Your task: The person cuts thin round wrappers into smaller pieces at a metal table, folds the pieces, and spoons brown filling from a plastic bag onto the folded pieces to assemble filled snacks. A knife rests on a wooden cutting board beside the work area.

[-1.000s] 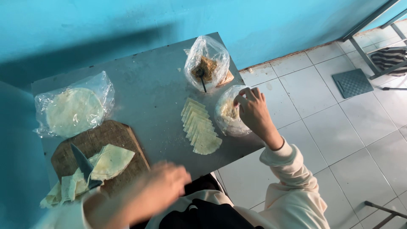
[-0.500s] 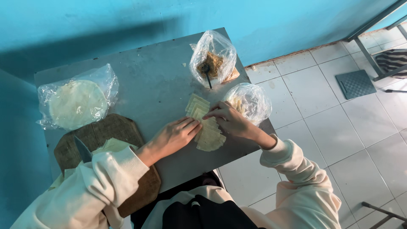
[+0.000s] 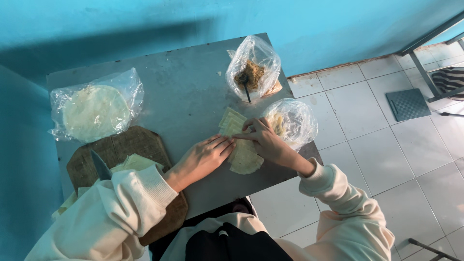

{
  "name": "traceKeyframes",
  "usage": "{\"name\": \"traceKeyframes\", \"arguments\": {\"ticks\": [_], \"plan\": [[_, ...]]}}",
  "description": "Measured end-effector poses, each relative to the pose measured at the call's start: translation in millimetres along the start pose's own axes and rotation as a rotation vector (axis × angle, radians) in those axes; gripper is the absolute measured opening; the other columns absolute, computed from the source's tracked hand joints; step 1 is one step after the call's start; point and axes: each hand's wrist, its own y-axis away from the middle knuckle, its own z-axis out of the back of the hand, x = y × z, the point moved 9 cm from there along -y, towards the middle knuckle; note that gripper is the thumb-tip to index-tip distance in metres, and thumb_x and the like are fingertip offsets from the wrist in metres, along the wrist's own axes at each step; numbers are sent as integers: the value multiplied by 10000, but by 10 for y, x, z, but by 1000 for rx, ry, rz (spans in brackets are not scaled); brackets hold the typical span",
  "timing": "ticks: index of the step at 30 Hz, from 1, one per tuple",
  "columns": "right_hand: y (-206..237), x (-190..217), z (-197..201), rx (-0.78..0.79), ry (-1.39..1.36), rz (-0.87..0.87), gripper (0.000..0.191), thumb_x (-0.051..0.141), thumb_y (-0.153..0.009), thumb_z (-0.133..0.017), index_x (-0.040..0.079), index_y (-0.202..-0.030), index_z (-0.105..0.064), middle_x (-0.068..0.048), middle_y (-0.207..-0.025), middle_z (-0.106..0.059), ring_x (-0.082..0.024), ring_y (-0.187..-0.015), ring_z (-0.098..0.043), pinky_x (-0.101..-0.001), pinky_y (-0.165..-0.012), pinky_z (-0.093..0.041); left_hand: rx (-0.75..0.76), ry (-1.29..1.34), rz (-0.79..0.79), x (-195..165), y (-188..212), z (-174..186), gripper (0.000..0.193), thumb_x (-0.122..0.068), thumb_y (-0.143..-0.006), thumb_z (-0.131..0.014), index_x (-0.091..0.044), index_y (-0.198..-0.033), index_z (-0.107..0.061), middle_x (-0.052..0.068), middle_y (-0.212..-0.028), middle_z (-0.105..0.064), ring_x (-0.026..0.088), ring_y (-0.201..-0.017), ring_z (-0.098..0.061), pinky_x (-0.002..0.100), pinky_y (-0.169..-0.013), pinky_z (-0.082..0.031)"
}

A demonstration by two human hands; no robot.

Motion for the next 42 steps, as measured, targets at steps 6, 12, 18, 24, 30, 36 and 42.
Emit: {"name": "traceKeyframes", "arguments": {"ticks": [6, 12, 18, 24, 30, 36, 42], "plan": [[68, 215, 26, -110, 454, 107, 719, -58, -754, -604, 292, -1378, -665, -102, -1299, -513, -323, -1157, -496, -449, -1003, -452, 64, 10, 51, 52, 24, -69, 434, -89, -888, -558, -6, -1305, -646, 123, -1315, -677, 214, -1242, -630, 366, -1147, -416], [63, 216, -42, -123, 673, 164, 781, 26, -796, -630, 306, -1517, -525, -124, -1389, -493, -309, -1188, -513, -426, -960, -466, 85, -9, 52, 68, 33, -112, 430, -99, -893, -564, -13, -1308, -640, 113, -1318, -675, 211, -1246, -628, 355, -1146, -417], [26, 230, -136, -59, 996, 237, 783, 117, -842, -662, 180, -1591, -443, -96, -1465, -477, -258, -1189, -526, -355, -881, -466, 80, -27, 44, 35, 26, -125, 429, -94, -884, -566, -23, -1300, -641, 99, -1329, -674, 204, -1262, -624, 352, -1141, -420], [131, 162, 541, -371, 1005, 69, 509, 128, -855, -714, 157, -1354, -614, -66, -1224, -567, -248, -1059, -526, -436, -909, -470, 93, -13, 35, -10, 28, -72, 476, -76, -865, -570, -7, -1334, -619, 109, -1383, -640, 216, -1290, -598, 364, -1145, -404], [590, -233, 1181, -414, 507, -173, 302, 46, -881, -675, 176, -1144, -747, -36, -1169, -627, -291, -1072, -542, -430, -918, -473, 129, 52, 32, -20, 19, -36, 524, -13, -821, -556, 12, -1343, -599, 132, -1413, -613, 245, -1308, -575, 386, -1151, -383], [568, -261, 761, -368, 404, -136, 369, 96, -938, -681, 170, -1299, -711, -62, -1193, -595, -298, -1094, -511, -443, -950, -432, 155, 98, 40, 8, 1, -64, 497, -11, -858, -556, 8, -1353, -591, 138, -1424, -602, 251, -1325, -563, 399, -1163, -385], [536, -279, 597, -300, 465, -178, 481, 34, -899, -647, 235, -1331, -718, -58, -1217, -567, -291, -1111, -498, -443, -976, -428, 146, 92, 38, 15, 9, -63, 494, -16, -862, -551, 9, -1354, -593, 146, -1422, -602, 257, -1317, -568, 404, -1158, -385]]}}
